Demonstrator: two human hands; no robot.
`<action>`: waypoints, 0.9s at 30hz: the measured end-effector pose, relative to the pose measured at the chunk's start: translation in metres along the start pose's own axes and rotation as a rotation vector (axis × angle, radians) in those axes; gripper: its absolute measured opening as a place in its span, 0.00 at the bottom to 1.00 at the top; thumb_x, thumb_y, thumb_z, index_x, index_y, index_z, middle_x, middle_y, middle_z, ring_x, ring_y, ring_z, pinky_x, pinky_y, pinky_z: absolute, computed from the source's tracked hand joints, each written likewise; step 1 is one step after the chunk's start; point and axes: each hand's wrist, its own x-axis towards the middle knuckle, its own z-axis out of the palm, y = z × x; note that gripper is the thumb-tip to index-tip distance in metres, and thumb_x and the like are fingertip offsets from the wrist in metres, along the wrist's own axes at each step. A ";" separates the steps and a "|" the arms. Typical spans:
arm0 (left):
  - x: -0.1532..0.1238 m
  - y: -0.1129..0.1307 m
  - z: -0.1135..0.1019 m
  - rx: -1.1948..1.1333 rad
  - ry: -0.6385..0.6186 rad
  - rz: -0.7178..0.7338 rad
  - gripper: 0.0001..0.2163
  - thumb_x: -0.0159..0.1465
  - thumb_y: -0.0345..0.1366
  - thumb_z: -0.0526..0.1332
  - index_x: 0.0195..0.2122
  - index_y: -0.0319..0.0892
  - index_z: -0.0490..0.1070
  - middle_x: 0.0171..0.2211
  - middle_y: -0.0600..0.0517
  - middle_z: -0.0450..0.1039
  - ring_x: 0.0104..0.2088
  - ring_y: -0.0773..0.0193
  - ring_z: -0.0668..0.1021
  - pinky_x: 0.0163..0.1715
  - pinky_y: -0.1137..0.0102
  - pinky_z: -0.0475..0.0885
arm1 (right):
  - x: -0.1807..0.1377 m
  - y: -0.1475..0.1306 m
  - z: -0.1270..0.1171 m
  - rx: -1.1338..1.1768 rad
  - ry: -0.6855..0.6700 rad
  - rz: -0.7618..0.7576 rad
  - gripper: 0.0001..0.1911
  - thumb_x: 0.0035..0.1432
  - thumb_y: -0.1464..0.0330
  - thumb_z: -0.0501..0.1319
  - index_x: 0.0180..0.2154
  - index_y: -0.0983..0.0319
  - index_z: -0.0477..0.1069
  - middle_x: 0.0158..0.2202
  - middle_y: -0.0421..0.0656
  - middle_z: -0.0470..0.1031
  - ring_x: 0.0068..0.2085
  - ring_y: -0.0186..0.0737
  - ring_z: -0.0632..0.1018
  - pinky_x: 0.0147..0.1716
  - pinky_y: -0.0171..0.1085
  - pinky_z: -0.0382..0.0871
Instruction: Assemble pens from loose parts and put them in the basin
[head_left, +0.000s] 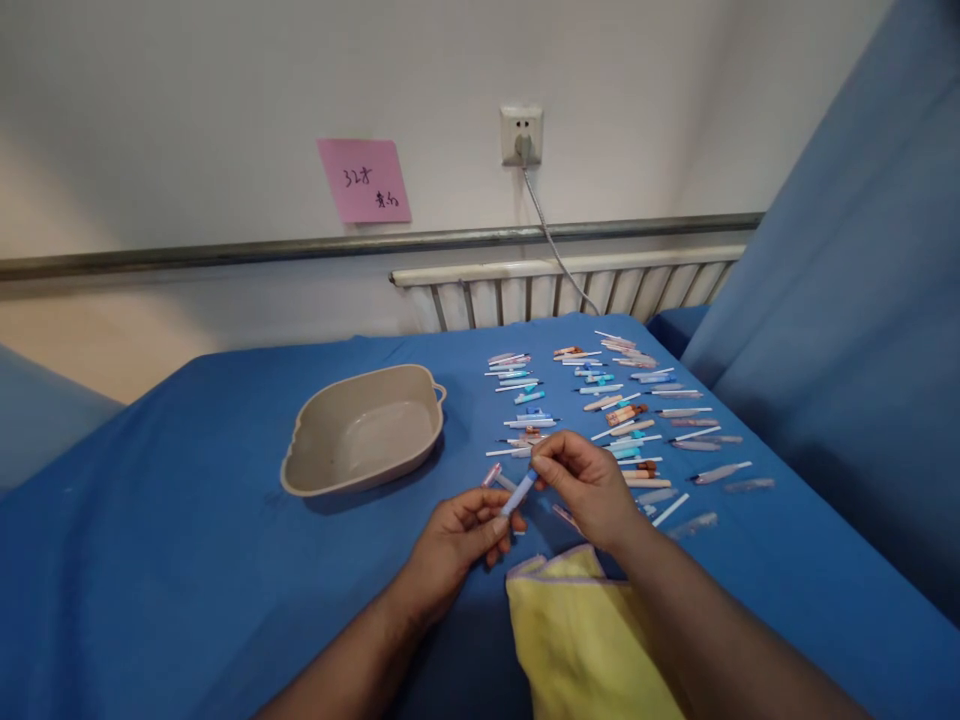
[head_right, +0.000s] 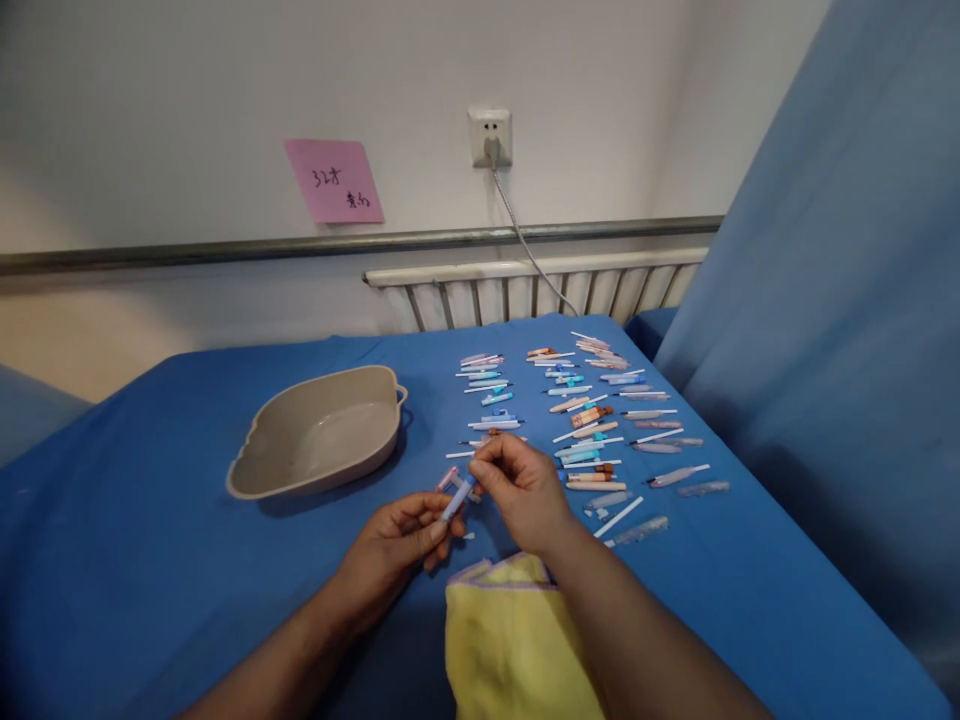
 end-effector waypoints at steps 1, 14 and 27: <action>0.000 -0.001 0.000 -0.010 -0.005 -0.005 0.13 0.53 0.39 0.68 0.37 0.38 0.74 0.28 0.49 0.76 0.21 0.71 0.70 0.20 0.76 0.62 | 0.000 -0.001 0.000 0.011 -0.002 0.001 0.08 0.54 0.64 0.61 0.27 0.60 0.66 0.23 0.37 0.67 0.25 0.33 0.69 0.27 0.33 0.65; 0.000 0.003 0.002 0.013 -0.090 0.018 0.14 0.56 0.42 0.65 0.40 0.39 0.74 0.29 0.50 0.73 0.23 0.70 0.70 0.23 0.75 0.64 | -0.003 0.010 0.001 0.051 0.001 0.070 0.11 0.56 0.59 0.61 0.32 0.60 0.71 0.22 0.37 0.71 0.25 0.35 0.73 0.28 0.34 0.67; 0.005 0.009 -0.012 0.003 0.045 0.092 0.12 0.60 0.39 0.60 0.42 0.39 0.73 0.32 0.50 0.72 0.25 0.70 0.68 0.25 0.74 0.62 | 0.017 0.002 -0.035 0.220 0.383 0.181 0.18 0.50 0.54 0.64 0.31 0.63 0.72 0.26 0.40 0.72 0.22 0.30 0.70 0.23 0.30 0.63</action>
